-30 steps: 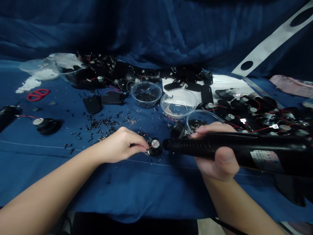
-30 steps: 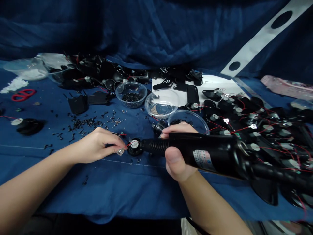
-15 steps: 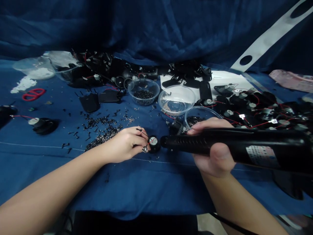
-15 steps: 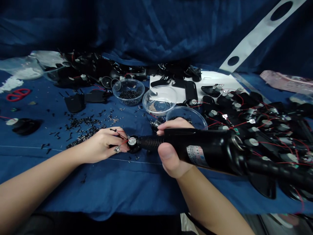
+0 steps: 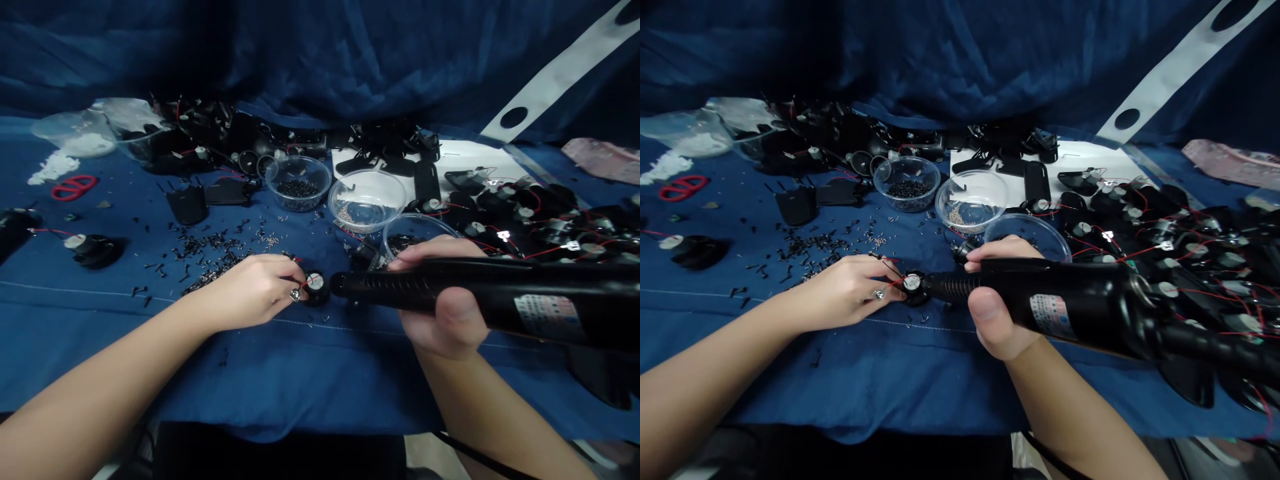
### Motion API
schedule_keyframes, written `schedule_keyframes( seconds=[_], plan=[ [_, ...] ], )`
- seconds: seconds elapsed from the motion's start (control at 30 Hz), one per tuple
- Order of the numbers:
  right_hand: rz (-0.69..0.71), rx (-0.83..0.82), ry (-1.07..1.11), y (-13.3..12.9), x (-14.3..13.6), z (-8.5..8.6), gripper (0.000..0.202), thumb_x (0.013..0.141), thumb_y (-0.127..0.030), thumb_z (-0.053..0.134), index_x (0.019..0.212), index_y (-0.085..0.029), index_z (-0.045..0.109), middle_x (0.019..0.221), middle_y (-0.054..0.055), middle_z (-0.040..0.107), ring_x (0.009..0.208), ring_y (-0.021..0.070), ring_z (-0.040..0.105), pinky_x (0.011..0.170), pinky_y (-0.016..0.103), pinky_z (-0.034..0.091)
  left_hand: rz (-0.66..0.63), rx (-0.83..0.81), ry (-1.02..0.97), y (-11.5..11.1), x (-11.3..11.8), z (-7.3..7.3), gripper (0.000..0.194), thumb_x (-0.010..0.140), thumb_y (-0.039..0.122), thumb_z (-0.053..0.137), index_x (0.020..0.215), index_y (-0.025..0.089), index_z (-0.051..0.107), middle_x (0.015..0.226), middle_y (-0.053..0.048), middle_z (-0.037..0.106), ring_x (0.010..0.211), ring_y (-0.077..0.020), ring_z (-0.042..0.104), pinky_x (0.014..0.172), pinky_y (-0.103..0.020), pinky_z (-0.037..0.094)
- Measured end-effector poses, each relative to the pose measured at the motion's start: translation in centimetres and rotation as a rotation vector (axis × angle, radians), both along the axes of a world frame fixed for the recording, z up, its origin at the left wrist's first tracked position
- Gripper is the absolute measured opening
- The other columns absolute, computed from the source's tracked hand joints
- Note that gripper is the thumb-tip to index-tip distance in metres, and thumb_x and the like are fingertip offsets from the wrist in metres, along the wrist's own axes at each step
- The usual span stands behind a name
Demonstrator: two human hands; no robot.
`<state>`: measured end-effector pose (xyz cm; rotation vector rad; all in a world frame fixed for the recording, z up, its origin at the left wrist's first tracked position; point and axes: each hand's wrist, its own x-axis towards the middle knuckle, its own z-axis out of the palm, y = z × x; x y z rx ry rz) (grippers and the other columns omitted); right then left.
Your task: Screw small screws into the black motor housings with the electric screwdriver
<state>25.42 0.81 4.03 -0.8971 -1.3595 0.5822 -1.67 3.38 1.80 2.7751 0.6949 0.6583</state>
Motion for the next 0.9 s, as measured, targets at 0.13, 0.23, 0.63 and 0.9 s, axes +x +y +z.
schedule_keyframes(
  seconds=[0.13,0.23,0.63,0.9],
  plan=[
    [-0.031,0.116,-0.035,0.0,-0.3,0.3,0.039,0.082,-0.067,0.065,0.088,-0.031,0.078,0.072,0.004,0.066,0.067,0.0239,0.059,0.067,0.045,0.046,-0.002,-0.091,-0.035,0.4,-0.8,1.1,0.018,0.098,0.014,0.064,0.11,0.02,0.076,0.106,-0.005,0.08,0.099,-0.0191,0.076,0.092,-0.032,0.061],
    [-0.037,0.077,-0.058,-0.2,-0.4,0.5,0.04,0.08,-0.069,0.065,0.087,-0.032,0.077,0.072,0.006,0.066,0.068,0.0254,0.059,0.068,0.047,0.047,0.04,-0.128,-0.05,1.0,-1.6,1.7,0.014,0.098,0.017,0.067,0.11,0.02,0.075,0.105,-0.005,0.079,0.098,-0.0185,0.075,0.092,-0.031,0.06],
    [-0.032,0.126,-0.103,0.2,0.4,-0.1,0.045,0.077,-0.072,0.068,0.087,-0.029,0.075,0.071,0.005,0.065,0.066,0.0238,0.061,0.066,0.045,0.05,-0.049,-0.034,0.136,-0.4,-0.6,2.2,0.019,0.097,0.034,0.07,0.1,0.02,0.082,0.082,-0.005,0.07,0.074,-0.0199,0.063,0.07,-0.035,0.051],
    [-0.001,0.289,-0.099,0.9,0.1,-0.3,0.036,0.087,-0.059,0.062,0.094,-0.027,0.078,0.07,0.003,0.067,0.064,0.0214,0.06,0.059,0.041,0.046,-0.041,-0.06,0.249,-0.8,-0.3,2.4,0.024,0.095,0.038,0.072,0.081,0.021,0.082,0.072,-0.004,0.064,0.072,-0.0206,0.06,0.073,-0.036,0.049]
  ],
)
